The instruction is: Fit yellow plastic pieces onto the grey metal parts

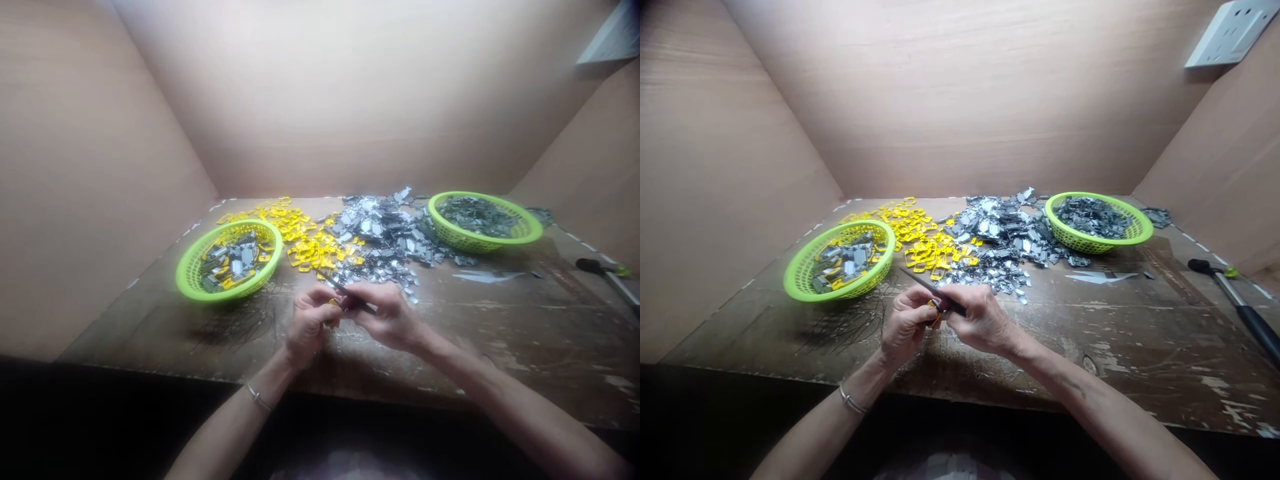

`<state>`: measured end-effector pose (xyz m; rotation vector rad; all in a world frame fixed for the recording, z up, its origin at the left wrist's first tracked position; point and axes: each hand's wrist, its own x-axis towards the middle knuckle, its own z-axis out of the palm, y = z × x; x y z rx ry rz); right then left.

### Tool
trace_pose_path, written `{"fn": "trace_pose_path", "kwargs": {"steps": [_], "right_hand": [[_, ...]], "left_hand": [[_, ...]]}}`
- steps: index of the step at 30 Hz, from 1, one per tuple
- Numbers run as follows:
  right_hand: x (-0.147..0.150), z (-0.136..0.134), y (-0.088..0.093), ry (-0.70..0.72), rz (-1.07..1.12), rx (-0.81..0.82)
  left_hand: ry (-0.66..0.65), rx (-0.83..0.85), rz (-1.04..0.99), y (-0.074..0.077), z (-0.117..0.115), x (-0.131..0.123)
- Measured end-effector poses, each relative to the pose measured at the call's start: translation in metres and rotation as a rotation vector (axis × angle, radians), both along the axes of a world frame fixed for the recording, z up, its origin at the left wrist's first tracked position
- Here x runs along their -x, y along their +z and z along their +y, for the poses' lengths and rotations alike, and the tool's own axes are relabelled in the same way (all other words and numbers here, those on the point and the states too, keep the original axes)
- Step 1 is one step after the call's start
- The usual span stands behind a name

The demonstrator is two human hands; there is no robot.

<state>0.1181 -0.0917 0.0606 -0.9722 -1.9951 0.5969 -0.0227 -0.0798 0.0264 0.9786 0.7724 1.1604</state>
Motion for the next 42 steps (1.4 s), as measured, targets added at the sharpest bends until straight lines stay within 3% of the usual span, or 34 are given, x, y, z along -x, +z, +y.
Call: {"fn": "trace_pose_path", "kwargs": {"steps": [4, 15, 24, 29, 37, 42], "right_hand": [[0.0, -0.001, 0.0, -0.002, 0.016, 0.013], [-0.001, 0.009, -0.004, 0.054, 0.222, 0.312], [-0.001, 0.006, 0.0, -0.026, 0.048, 0.113], [0.0, 0.001, 0.007, 0.035, -0.061, -0.052], [-0.003, -0.002, 0.001, 0.128, -0.061, -0.061], [0.002, -0.003, -0.006, 0.097, -0.009, -0.147]], "left_hand": [[-0.016, 0.004, -0.001, 0.001, -0.002, 0.002], [-0.084, 0.011, -0.01, 0.0, 0.006, 0.007], [-0.121, 0.002, -0.042, -0.001, 0.006, 0.005], [-0.118, 0.004, -0.045, -0.002, 0.006, 0.004], [-0.096, 0.006, -0.062, -0.005, 0.003, 0.007], [-0.061, 0.038, -0.063, -0.014, 0.002, 0.008]]}}
